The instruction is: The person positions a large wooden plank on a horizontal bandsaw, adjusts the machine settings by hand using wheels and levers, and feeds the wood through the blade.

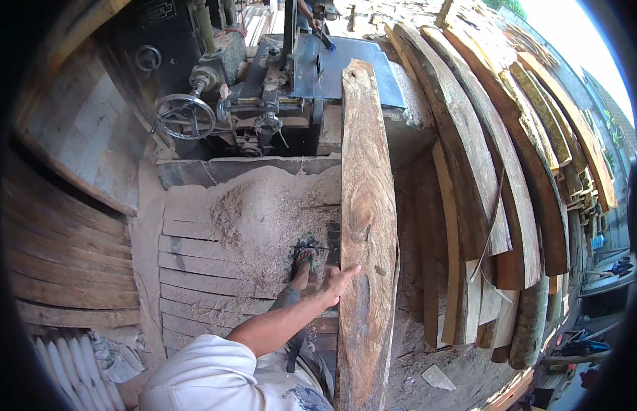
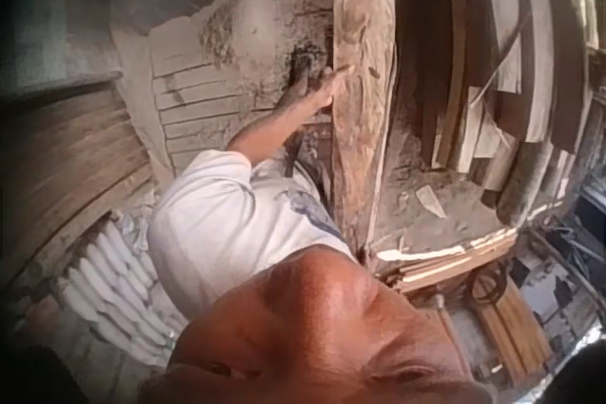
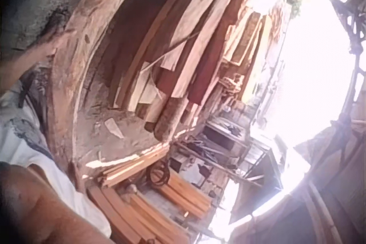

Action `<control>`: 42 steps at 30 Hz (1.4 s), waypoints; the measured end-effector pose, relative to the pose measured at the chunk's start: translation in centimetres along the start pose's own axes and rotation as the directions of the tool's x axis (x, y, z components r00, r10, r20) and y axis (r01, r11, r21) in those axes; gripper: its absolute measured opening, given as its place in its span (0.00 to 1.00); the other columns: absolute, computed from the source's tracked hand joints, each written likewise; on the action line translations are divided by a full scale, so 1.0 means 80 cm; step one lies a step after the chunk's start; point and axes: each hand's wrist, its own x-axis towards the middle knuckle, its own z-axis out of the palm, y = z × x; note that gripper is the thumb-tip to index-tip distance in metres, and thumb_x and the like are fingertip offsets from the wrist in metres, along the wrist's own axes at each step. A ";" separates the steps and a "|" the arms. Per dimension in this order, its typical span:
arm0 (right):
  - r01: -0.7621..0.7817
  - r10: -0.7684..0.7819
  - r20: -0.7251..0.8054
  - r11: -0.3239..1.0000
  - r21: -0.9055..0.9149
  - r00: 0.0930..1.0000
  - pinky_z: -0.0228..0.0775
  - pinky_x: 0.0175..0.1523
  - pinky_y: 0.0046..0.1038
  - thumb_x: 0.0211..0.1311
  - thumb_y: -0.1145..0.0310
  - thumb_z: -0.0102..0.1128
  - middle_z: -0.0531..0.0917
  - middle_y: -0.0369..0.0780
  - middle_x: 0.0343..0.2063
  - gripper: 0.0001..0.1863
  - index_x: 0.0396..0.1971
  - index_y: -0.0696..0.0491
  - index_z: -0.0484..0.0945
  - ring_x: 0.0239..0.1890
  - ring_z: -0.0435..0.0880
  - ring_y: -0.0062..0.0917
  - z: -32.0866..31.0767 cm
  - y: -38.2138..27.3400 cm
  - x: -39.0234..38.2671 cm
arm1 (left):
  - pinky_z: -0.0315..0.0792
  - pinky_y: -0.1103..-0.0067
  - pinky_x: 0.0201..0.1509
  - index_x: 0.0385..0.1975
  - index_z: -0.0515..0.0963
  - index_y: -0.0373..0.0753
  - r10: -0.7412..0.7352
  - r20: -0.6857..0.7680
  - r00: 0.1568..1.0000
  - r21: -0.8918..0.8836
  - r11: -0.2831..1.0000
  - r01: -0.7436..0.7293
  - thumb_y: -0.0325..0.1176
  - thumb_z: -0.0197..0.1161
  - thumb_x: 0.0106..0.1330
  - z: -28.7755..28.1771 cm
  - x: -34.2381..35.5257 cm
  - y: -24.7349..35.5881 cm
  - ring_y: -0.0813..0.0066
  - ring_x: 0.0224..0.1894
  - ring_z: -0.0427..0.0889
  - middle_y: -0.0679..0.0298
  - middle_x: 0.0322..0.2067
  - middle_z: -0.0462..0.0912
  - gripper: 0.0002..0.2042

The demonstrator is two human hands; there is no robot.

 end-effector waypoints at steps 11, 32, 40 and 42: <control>-0.220 0.249 -0.010 0.837 -0.500 0.969 0.69 0.54 0.36 0.55 0.28 0.42 0.84 0.47 0.39 0.39 0.46 0.48 0.82 0.48 0.81 0.38 -0.049 0.376 -0.194 | 0.73 0.76 0.47 0.40 0.80 0.33 -0.017 -0.294 0.956 0.043 0.999 0.031 0.43 0.72 0.54 -0.046 -0.231 -0.073 0.73 0.40 0.80 0.61 0.40 0.82 0.21; -0.066 0.080 0.095 0.987 -0.144 0.992 0.71 0.41 0.36 0.55 0.31 0.47 0.83 0.49 0.28 0.39 0.38 0.56 0.83 0.38 0.82 0.38 0.024 0.153 -0.139 | 0.70 0.76 0.48 0.41 0.81 0.31 0.099 -0.289 0.952 0.167 0.985 -0.051 0.47 0.73 0.54 -0.134 -0.162 -0.082 0.76 0.41 0.77 0.63 0.39 0.82 0.25; 0.073 -0.073 0.093 0.997 0.001 0.993 0.69 0.37 0.33 0.55 0.32 0.50 0.82 0.45 0.25 0.38 0.34 0.58 0.82 0.34 0.79 0.32 0.089 0.023 -0.031 | 0.70 0.75 0.50 0.42 0.80 0.34 0.102 -0.259 0.960 0.117 0.990 -0.073 0.45 0.71 0.56 -0.110 -0.133 0.018 0.76 0.42 0.78 0.65 0.40 0.82 0.21; 0.076 -0.077 0.091 0.997 0.015 0.993 0.68 0.36 0.32 0.55 0.32 0.51 0.81 0.44 0.24 0.37 0.32 0.58 0.81 0.33 0.78 0.31 0.102 -0.004 -0.011 | 0.71 0.73 0.51 0.45 0.79 0.35 0.104 -0.300 0.948 0.228 0.973 -0.034 0.45 0.71 0.56 -0.110 -0.111 0.049 0.73 0.43 0.79 0.64 0.41 0.82 0.23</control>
